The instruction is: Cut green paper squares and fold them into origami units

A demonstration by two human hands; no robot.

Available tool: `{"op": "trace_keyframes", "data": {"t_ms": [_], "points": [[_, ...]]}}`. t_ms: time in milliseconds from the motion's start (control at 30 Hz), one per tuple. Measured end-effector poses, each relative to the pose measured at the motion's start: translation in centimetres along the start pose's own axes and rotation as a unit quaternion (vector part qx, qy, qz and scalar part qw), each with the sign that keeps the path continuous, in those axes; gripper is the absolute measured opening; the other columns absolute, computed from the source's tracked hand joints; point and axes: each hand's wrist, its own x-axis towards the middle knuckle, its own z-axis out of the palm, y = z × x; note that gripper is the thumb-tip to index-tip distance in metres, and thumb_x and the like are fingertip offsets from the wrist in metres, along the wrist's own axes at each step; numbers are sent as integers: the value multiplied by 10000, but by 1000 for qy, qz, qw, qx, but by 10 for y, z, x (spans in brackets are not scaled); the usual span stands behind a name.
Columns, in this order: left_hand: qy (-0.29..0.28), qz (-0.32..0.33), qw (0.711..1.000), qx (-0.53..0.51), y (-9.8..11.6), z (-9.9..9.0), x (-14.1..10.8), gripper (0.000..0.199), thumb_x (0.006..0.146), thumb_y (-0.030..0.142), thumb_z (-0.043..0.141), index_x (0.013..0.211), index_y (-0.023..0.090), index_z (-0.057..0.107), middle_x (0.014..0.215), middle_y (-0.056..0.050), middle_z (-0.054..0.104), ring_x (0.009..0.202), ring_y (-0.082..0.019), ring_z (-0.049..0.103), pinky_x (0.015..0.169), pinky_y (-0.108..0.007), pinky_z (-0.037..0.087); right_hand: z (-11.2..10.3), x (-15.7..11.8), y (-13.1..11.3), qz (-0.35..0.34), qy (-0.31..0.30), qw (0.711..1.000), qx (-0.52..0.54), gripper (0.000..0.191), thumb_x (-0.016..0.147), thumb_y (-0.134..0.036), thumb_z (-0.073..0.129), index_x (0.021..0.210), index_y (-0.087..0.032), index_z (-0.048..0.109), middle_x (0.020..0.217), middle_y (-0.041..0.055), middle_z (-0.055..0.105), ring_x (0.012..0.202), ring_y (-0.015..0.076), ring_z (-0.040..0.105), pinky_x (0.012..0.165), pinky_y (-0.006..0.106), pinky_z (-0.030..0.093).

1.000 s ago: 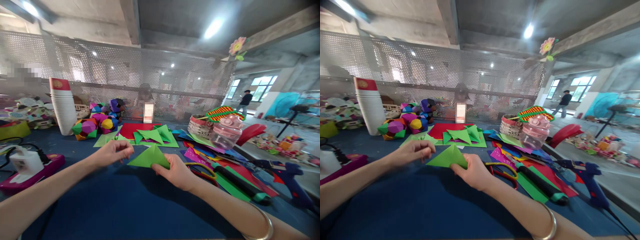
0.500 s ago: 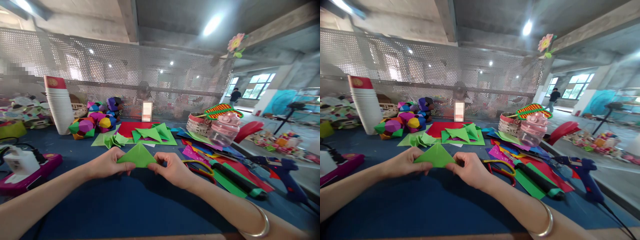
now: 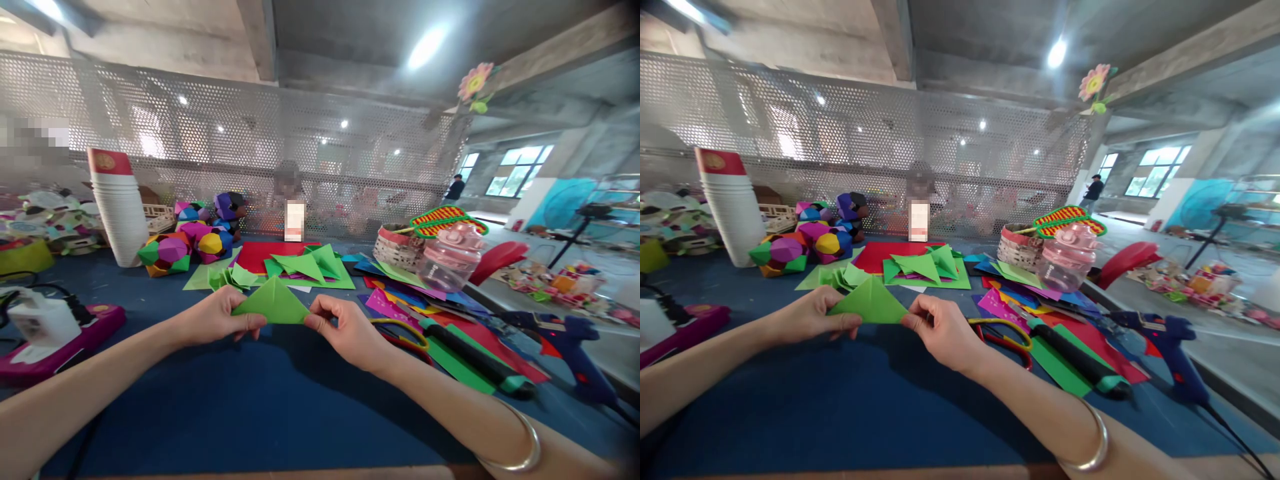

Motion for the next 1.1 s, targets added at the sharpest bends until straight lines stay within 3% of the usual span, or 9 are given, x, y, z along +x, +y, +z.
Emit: {"op": "trace_keyframes", "data": {"t_ms": [600,733,833,933,1033,1100], "points": [[42,16,998,-40,-21,-14,8,430,813,545,725,652,148,761,445,-6,570,435,-89,469,473,-198,318,-8,5,20,13,48,996,-76,207,939,-237,549,737,-199,529,675,-9,596,652,162,548,637,276,383],[75,23,993,-92,-16,-13,6,530,802,672,679,691,156,728,604,-26,635,585,-121,527,555,-208,371,-7,4,19,-5,49,995,-85,203,947,-234,550,749,-203,520,673,-17,576,644,158,527,626,272,375],[93,11,984,-150,-11,-8,4,595,854,742,550,873,172,718,801,-45,649,702,-141,541,585,-209,392,-5,3,16,-30,42,994,-95,192,947,-234,573,761,-202,532,700,-15,569,669,160,527,642,274,375],[82,-6,977,-198,-8,-2,2,580,871,722,547,983,172,696,782,-32,590,643,-121,499,535,-198,378,-3,1,14,-55,34,992,-106,165,943,-206,586,780,-199,558,735,-8,569,699,163,532,660,278,379],[59,-8,973,-222,-5,2,1,522,869,682,594,875,167,671,660,21,502,539,-83,421,490,-178,360,-1,-1,12,-76,28,990,-113,149,941,-173,590,795,-198,575,744,-6,574,718,165,538,670,279,389],[31,-11,973,-230,-1,3,0,507,859,669,620,844,164,659,695,2,574,570,-94,521,543,-191,448,-1,-1,13,-86,27,989,-117,146,941,-159,592,801,-198,582,748,-3,581,730,168,545,673,280,401]]}}
